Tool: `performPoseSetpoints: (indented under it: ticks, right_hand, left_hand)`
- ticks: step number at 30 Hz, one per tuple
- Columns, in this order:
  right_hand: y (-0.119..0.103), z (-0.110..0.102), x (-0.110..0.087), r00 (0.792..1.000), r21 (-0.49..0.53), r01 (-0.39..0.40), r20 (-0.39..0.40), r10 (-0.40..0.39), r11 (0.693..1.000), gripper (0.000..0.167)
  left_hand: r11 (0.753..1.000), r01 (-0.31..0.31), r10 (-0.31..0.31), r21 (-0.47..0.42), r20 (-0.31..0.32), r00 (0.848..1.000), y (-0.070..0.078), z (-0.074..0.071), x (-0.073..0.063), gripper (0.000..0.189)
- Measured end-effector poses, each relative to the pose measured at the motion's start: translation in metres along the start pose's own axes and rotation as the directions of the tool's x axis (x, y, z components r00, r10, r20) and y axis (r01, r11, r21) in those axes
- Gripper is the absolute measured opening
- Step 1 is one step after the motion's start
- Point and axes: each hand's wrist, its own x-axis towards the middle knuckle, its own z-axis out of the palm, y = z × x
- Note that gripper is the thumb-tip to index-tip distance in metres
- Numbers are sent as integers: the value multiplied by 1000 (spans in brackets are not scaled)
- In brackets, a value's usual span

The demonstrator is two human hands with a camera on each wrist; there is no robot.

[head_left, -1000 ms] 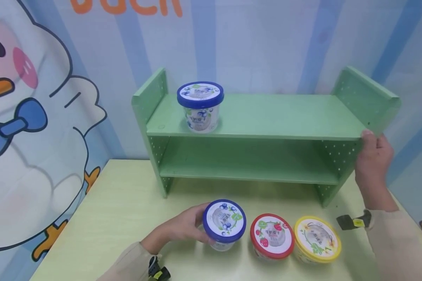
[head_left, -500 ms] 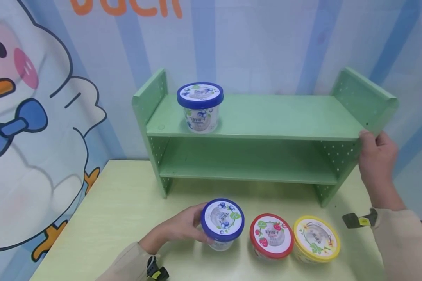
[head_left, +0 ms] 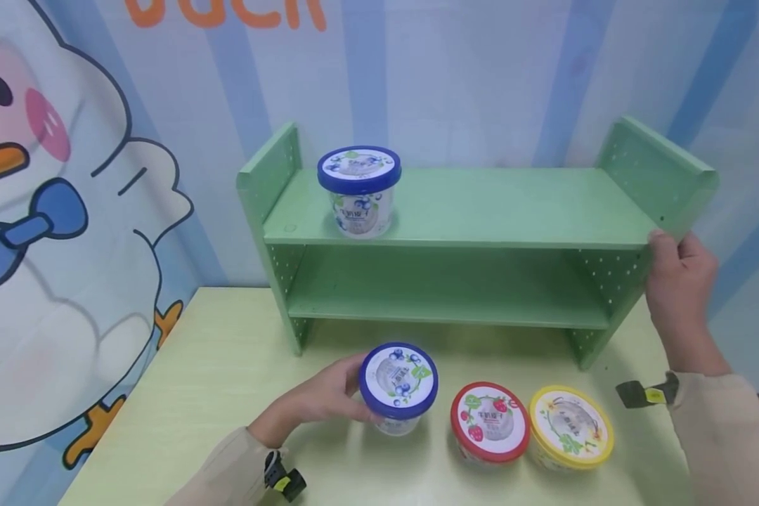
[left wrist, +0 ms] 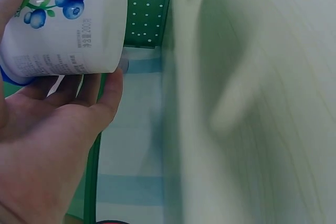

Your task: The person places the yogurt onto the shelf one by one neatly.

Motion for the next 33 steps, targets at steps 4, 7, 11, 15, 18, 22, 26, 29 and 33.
performPoseSetpoints:
  ticks: [4,7,11,15,18,22,26,29,33]
  right_hand:
    - [-2,1,0,1000,-4,-15,6,15,1000,21]
    - [-2,1,0,1000,-20,-16,11,17,1000,21]
    - [-2,2,0,1000,-18,-20,13,21,1000,21]
    - [-2,1,1,1000,-20,-19,8,19,1000,21]
    - [0,1,2,1000,-26,-23,7,24,999,21]
    - [1,-1,2,1000,-42,-12,11,12,999,26]
    - [1,-1,1,1000,-43,-1,19,2,999,26]
    - [1,-1,1,1000,-39,-8,13,8,999,24]
    - [1,0,2,1000,-30,-1,-6,1,1000,24]
  left_hand:
    - [1000,-7,7,-18,-3,1000,1,-1,0,86]
    - [1000,2,-3,-25,-14,1000,4,-1,-1,87]
    - [1000,6,-7,-22,-34,999,9,-2,-2,86]
    - [1000,-7,6,-14,-47,999,13,-5,-2,86]
    - [1000,-3,2,-12,-54,999,14,-8,0,85]
    - [1000,9,-10,-13,-63,998,18,-8,3,85]
    - [1000,5,-7,-27,-75,997,21,-9,3,86]
    - [999,-9,6,-39,-82,997,23,-10,2,89]
    - [999,-29,25,-40,-103,994,25,-13,2,92]
